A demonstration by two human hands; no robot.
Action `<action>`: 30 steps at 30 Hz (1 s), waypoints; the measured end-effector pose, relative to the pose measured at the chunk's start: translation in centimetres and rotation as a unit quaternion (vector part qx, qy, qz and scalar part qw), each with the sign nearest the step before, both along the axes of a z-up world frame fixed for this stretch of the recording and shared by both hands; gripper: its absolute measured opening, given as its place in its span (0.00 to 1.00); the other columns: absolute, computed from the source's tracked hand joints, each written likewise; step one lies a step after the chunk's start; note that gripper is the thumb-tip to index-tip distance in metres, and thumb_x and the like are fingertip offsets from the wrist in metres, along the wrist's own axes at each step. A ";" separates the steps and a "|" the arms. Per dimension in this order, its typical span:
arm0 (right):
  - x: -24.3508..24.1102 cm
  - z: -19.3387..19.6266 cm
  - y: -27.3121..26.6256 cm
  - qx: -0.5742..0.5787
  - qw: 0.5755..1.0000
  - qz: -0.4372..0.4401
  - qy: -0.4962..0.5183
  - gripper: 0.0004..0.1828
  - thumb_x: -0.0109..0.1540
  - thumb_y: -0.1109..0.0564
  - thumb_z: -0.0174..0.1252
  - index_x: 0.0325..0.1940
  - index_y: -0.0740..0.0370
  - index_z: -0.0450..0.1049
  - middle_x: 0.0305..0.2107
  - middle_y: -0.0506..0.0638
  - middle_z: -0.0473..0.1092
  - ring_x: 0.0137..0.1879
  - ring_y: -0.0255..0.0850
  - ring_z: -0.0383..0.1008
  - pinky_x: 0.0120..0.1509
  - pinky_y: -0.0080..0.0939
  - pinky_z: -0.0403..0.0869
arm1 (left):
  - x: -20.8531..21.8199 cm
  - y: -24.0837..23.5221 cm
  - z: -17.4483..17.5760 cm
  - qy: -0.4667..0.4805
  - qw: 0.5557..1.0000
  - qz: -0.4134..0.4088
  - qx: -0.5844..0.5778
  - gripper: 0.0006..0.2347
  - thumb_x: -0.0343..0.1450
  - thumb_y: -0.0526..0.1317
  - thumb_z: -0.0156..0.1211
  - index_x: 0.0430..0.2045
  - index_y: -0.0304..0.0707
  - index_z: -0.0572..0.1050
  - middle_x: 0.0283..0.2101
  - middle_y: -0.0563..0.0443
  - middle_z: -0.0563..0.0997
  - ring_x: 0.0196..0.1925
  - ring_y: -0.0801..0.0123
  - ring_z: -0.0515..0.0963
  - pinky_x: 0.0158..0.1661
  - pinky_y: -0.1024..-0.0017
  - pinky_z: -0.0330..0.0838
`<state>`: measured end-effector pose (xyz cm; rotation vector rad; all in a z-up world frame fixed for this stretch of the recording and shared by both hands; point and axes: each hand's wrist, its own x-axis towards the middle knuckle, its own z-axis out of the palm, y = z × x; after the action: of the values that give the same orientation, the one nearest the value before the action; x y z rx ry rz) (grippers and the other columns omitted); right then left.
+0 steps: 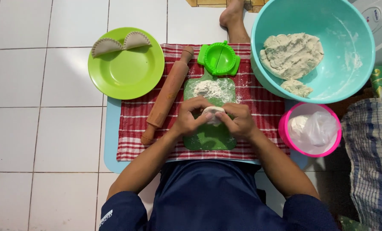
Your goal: Molding and rolling out dough to make pastel or dumpling skins using a rolling pin and a plastic mold.
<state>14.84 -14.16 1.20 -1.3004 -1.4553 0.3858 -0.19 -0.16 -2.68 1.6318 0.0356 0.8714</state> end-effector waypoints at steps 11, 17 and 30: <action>0.2 0.2 0.0 0.011 0.998 -0.049 0.026 0.03 0.63 0.62 0.65 0.35 0.64 0.82 0.20 0.52 0.75 0.27 0.45 0.76 0.37 0.42 0.74 | -0.1 -0.5 2.5 0.004 0.999 0.034 0.014 0.06 0.69 0.38 0.70 0.35 0.37 0.84 0.28 0.47 0.81 0.24 0.69 0.74 0.27 0.73 0.68; -0.5 1.0 0.2 -0.007 0.995 -0.041 0.093 0.08 0.65 0.60 0.64 0.45 0.68 0.81 0.25 0.54 0.77 0.34 0.38 0.75 0.41 0.43 0.75 | -0.2 -0.7 3.0 0.017 0.998 0.058 0.007 0.06 0.72 0.35 0.64 0.39 0.33 0.83 0.30 0.44 0.81 0.28 0.64 0.78 0.30 0.69 0.71; 0.6 -0.6 0.2 0.020 0.999 -0.013 0.045 0.04 0.63 0.62 0.66 0.39 0.66 0.83 0.22 0.54 0.76 0.29 0.43 0.77 0.36 0.42 0.74 | 0.0 -0.2 2.0 -0.028 0.998 0.064 -0.004 0.09 0.73 0.36 0.67 0.20 0.38 0.80 0.22 0.51 0.79 0.23 0.69 0.75 0.32 0.73 0.71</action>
<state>15.43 -13.99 0.62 -1.2542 -1.3625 0.3908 -0.22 -0.35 -0.66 1.6107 0.1060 1.0127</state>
